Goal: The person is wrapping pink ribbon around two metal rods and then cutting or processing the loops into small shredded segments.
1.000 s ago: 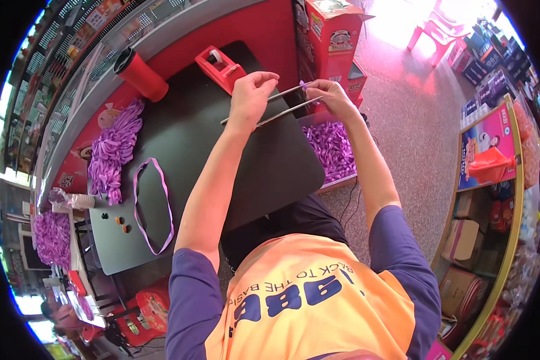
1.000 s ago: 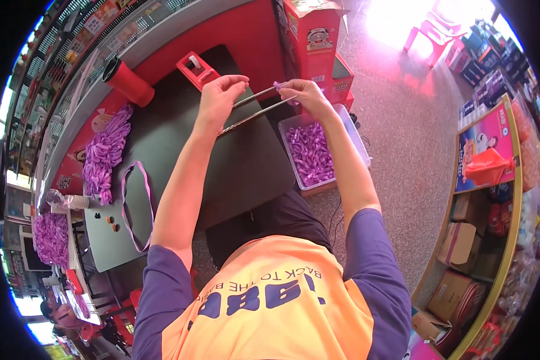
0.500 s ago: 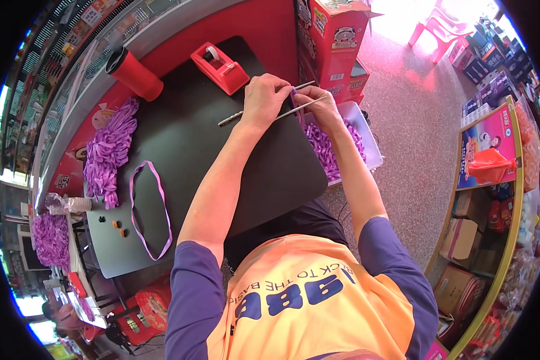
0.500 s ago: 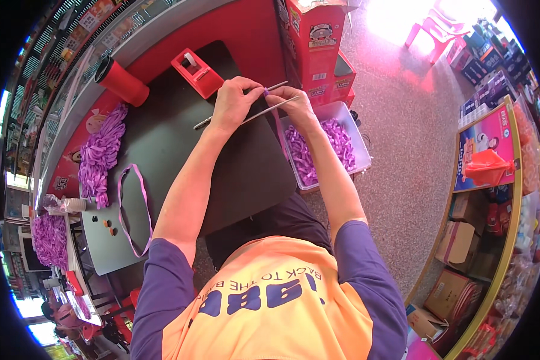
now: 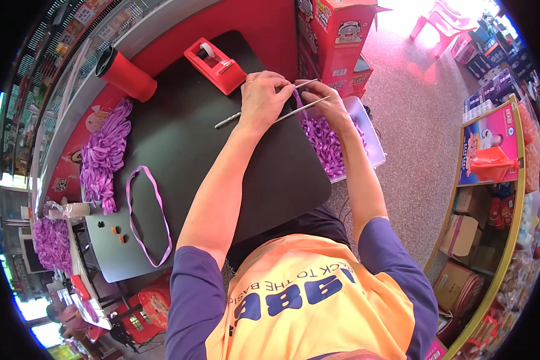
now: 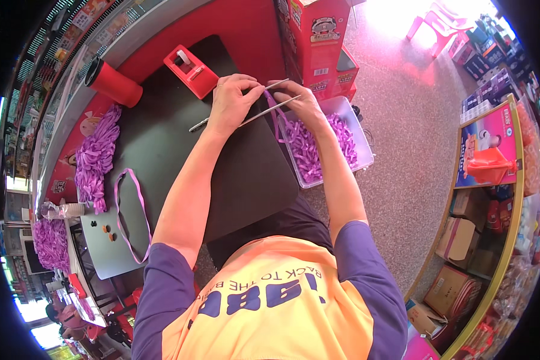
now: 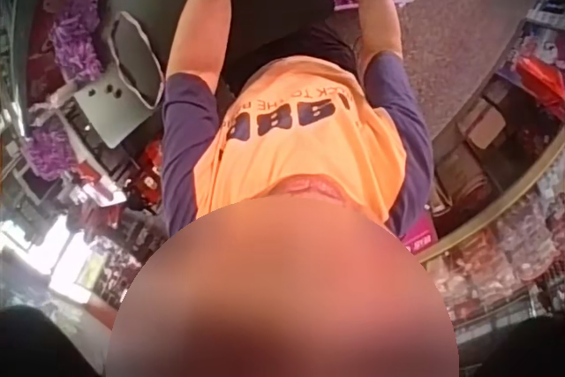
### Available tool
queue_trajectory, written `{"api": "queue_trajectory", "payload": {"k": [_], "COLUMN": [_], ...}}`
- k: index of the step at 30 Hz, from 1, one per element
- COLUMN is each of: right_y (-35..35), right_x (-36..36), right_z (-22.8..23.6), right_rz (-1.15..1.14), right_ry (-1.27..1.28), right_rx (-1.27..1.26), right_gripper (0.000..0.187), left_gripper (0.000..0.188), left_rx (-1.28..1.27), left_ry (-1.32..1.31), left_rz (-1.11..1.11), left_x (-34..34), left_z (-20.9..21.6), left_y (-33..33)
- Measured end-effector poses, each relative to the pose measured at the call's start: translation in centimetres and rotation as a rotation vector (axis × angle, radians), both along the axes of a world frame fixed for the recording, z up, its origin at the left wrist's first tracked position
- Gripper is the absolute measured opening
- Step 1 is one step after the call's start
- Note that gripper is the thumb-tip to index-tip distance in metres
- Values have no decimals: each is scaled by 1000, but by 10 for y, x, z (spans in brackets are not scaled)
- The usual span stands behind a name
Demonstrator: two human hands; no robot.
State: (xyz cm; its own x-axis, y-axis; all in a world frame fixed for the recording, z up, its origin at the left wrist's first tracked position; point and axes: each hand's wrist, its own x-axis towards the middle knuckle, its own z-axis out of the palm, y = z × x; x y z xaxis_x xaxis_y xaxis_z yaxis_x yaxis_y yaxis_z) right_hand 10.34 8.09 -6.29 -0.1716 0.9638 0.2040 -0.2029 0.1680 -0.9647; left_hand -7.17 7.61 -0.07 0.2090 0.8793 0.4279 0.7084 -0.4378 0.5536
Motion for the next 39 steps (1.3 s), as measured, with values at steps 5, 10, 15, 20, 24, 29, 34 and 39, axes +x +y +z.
{"api": "queue_trajectory", "payload": {"k": [5,10,15,20,24,29,34,39], "right_y": [12,16,11,-4,-19,-27,-40,-54], "right_x": [2,4,21,44,46,19,8,2], "right_z": [-5,-36,-96,-175,-226,-241,-266,-235], "right_rz": [94,-59,-75,-104,-133,-174,-175,-504], "right_ry": [-203,-445,-600,-485,-196,-51,84,-430], "right_rx": [-97,-93,-20,-184,-311,-404,-415,-2], "right_gripper": [27,20,20,20,21,13,17,24], "left_gripper": [21,20,19,18,19,20,19,18], "left_rx": [-15,-9,-4,-1,-32,-73,-111,-127], "left_ry": [12,-8,-14,-31,13,29,26,-10], "left_rz": [-5,-14,-18,-18,-14,8,13,27], "left_x": [3,3,3,3,6,7,9,9], "left_z": [2,2,3,0,5,9,10,10], "left_y": [-1,-1,-1,1,-1,-3,-4,-6]}}
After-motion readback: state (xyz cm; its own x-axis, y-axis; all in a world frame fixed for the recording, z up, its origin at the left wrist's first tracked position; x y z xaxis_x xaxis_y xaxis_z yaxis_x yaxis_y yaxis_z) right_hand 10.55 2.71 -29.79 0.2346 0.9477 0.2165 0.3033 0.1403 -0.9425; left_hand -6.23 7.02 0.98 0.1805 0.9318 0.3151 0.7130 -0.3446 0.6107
